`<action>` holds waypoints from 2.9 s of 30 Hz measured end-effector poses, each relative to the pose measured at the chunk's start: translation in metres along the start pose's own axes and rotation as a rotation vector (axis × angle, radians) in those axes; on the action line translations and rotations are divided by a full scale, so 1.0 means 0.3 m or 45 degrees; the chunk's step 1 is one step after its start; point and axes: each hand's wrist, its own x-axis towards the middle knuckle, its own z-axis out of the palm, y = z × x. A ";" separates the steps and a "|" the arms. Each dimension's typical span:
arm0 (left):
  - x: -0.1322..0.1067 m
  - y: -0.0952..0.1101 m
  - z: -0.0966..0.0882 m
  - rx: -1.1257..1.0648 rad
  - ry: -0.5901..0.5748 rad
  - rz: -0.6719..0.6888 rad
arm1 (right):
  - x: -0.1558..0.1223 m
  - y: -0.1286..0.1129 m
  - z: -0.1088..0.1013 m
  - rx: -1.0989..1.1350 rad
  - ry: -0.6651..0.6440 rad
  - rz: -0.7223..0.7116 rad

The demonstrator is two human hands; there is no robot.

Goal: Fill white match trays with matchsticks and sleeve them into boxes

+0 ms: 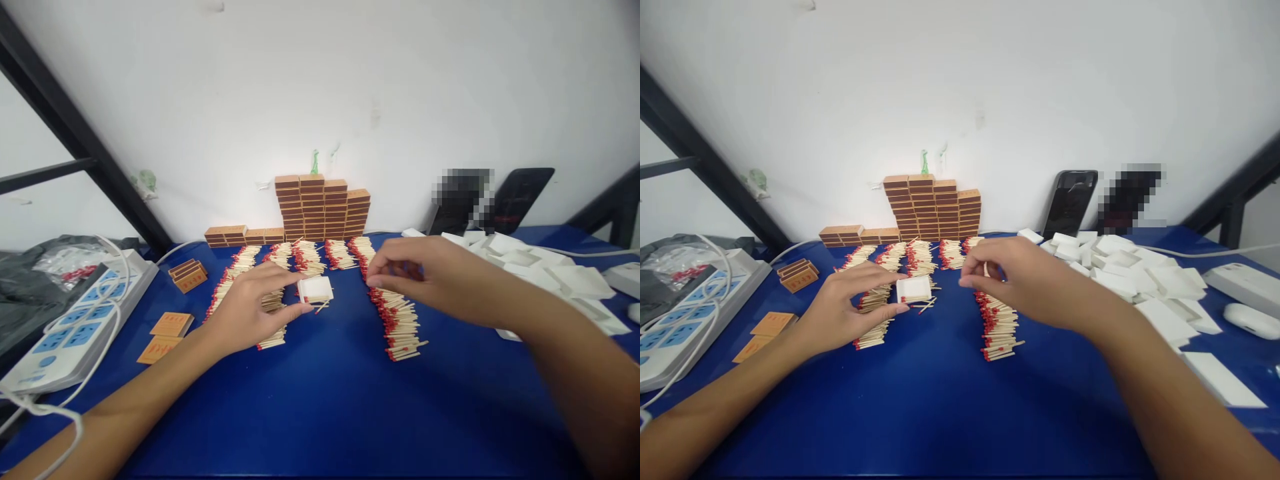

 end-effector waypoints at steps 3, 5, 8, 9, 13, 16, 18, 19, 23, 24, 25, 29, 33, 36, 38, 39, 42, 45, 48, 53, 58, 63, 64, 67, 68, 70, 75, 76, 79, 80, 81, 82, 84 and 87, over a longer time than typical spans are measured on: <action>0.000 0.000 0.003 0.015 -0.001 0.039 | -0.088 0.034 -0.051 0.008 -0.165 0.065; 0.000 0.001 0.006 0.020 -0.006 0.052 | -0.165 0.059 -0.032 0.057 -0.239 0.145; -0.005 0.004 0.016 0.008 -0.034 0.043 | -0.277 0.092 0.037 0.115 -0.275 0.234; -0.008 0.005 0.020 -0.004 -0.049 0.035 | -0.306 0.100 0.059 0.114 -0.254 0.257; -0.017 0.013 0.034 -0.054 -0.099 0.008 | -0.367 0.112 0.113 0.127 -0.128 0.325; -0.018 0.015 0.036 -0.052 -0.100 0.022 | -0.367 0.105 0.124 0.183 -0.108 0.317; -0.016 0.013 0.033 -0.038 -0.097 0.030 | -0.360 0.099 0.129 0.213 -0.099 0.313; -0.016 0.012 0.032 -0.030 -0.098 0.031 | -0.356 0.096 0.132 0.226 -0.093 0.313; -0.014 0.012 0.029 -0.022 -0.105 0.037 | -0.346 0.096 0.144 0.239 -0.072 0.294; -0.014 0.013 0.029 -0.026 -0.109 0.040 | -0.345 0.097 0.146 0.236 -0.067 0.286; -0.014 0.014 0.029 -0.030 -0.114 0.043 | -0.345 0.099 0.149 0.233 -0.067 0.280; -0.017 0.020 0.031 -0.032 -0.132 0.048 | -0.345 0.105 0.153 0.231 -0.065 0.271; -0.019 0.019 0.035 -0.017 -0.117 0.061 | -0.339 0.098 0.154 0.251 -0.059 0.242; -0.018 0.019 0.035 -0.024 -0.115 0.065 | -0.336 0.088 0.154 0.254 -0.077 0.266; -0.017 0.022 0.034 -0.032 -0.137 0.056 | -0.338 0.084 0.154 0.234 -0.083 0.285; -0.016 0.024 0.033 -0.038 -0.150 0.051 | -0.340 0.083 0.155 0.224 -0.085 0.288; -0.016 0.033 0.036 -0.070 -0.149 0.055 | -0.344 0.079 0.155 0.206 -0.078 0.283; -0.018 0.041 0.045 -0.109 -0.100 0.071 | -0.337 0.060 0.151 0.197 0.002 0.264; -0.020 0.051 0.055 -0.153 -0.077 0.068 | -0.318 0.018 0.150 0.157 0.158 0.225; -0.021 0.083 0.064 -0.245 -0.058 0.091 | -0.269 -0.061 0.181 0.087 0.357 0.137; -0.022 0.103 0.068 -0.312 -0.020 0.122 | -0.214 -0.098 0.223 0.032 0.398 0.046; -0.022 0.104 0.069 -0.308 -0.015 0.133 | -0.180 -0.115 0.248 -0.074 0.446 -0.029; -0.022 0.105 0.069 -0.307 -0.016 0.134 | -0.175 -0.118 0.252 -0.082 0.452 -0.042; -0.020 0.107 0.067 -0.305 -0.023 0.136 | -0.169 -0.120 0.253 -0.052 0.458 -0.069; -0.019 0.108 0.066 -0.302 -0.021 0.134 | -0.170 -0.117 0.248 -0.024 0.468 -0.061; -0.018 0.109 0.065 -0.293 -0.020 0.126 | -0.180 -0.107 0.233 0.044 0.499 -0.015; -0.018 0.108 0.064 -0.304 -0.026 0.123 | -0.216 -0.087 0.198 0.184 0.434 0.047; -0.019 0.106 0.064 -0.309 -0.027 0.124 | -0.218 -0.089 0.198 0.197 0.393 0.036; -0.022 0.102 0.066 -0.317 -0.045 0.128 | -0.213 -0.101 0.208 0.184 0.307 -0.013; -0.022 0.100 0.066 -0.321 -0.050 0.131 | -0.208 -0.104 0.213 0.172 0.302 -0.029; -0.023 0.099 0.066 -0.328 -0.056 0.133 | -0.202 -0.107 0.217 0.159 0.302 -0.043; -0.024 0.099 0.066 -0.335 -0.060 0.134 | -0.197 -0.109 0.220 0.149 0.302 -0.052; -0.025 0.100 0.065 -0.344 -0.068 0.132 | -0.189 -0.109 0.225 0.132 0.288 -0.060; -0.025 0.105 0.063 -0.339 -0.097 0.114 | -0.183 -0.105 0.231 0.101 0.244 -0.073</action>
